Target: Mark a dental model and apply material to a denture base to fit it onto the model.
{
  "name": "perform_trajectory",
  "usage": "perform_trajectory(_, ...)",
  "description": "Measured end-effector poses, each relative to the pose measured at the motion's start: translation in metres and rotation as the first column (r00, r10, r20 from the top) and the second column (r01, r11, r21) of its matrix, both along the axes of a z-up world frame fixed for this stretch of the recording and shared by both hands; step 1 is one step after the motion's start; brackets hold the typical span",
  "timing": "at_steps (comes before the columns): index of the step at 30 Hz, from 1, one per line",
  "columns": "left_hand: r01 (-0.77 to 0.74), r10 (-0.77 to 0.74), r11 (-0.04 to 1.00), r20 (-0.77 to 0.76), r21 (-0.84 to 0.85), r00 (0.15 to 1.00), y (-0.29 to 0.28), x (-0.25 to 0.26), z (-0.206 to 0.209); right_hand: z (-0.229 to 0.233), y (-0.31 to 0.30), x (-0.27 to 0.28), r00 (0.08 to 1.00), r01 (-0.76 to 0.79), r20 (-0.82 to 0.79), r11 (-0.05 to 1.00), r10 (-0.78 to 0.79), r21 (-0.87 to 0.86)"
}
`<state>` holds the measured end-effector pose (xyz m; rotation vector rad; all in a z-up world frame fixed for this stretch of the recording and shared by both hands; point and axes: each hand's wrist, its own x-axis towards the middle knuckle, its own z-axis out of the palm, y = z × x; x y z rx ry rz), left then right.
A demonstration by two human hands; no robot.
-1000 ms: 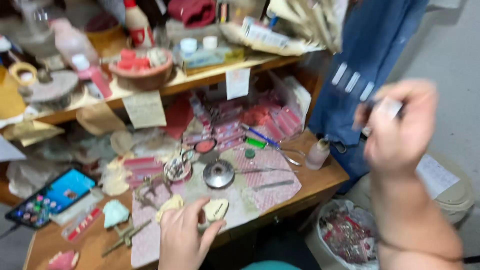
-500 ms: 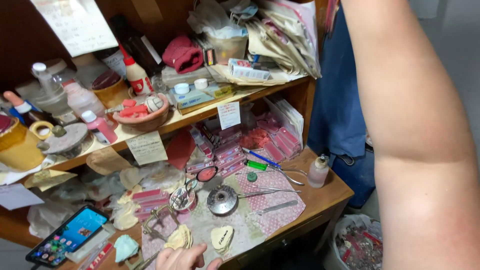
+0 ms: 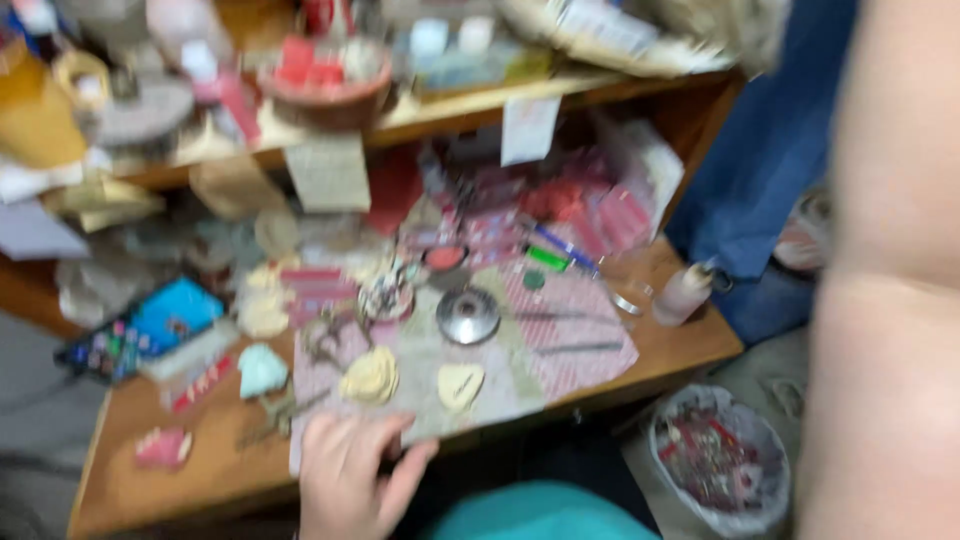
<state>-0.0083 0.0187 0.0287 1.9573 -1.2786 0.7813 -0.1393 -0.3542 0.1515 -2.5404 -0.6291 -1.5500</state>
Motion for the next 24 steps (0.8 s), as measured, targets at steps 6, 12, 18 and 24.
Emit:
perform_trajectory(6,-0.076,0.134,0.967,-0.231,0.243,0.964,-0.006,0.02,-0.014,-0.066,0.06,-0.003,0.942,-0.166,-0.295,0.986,0.157,-0.004)
perform_trajectory(12,0.023,0.057,0.938,-0.22,0.345,0.974,-0.04,0.025,-0.029,-0.087,0.09,0.005,0.883,-0.289,-0.404,0.955,0.239,-0.067)
perform_trajectory(18,0.007,0.139,0.898,-0.298,0.441,0.944,-0.058,0.032,-0.048,-0.139,0.097,0.043,0.843,-0.104,-0.514,0.986,0.157,0.131)
perform_trajectory(24,0.087,0.044,0.979,-0.608,0.184,0.793,-0.049,0.024,-0.023,-0.185,0.1,0.073,0.773,-0.065,-0.535,0.881,0.342,0.469)
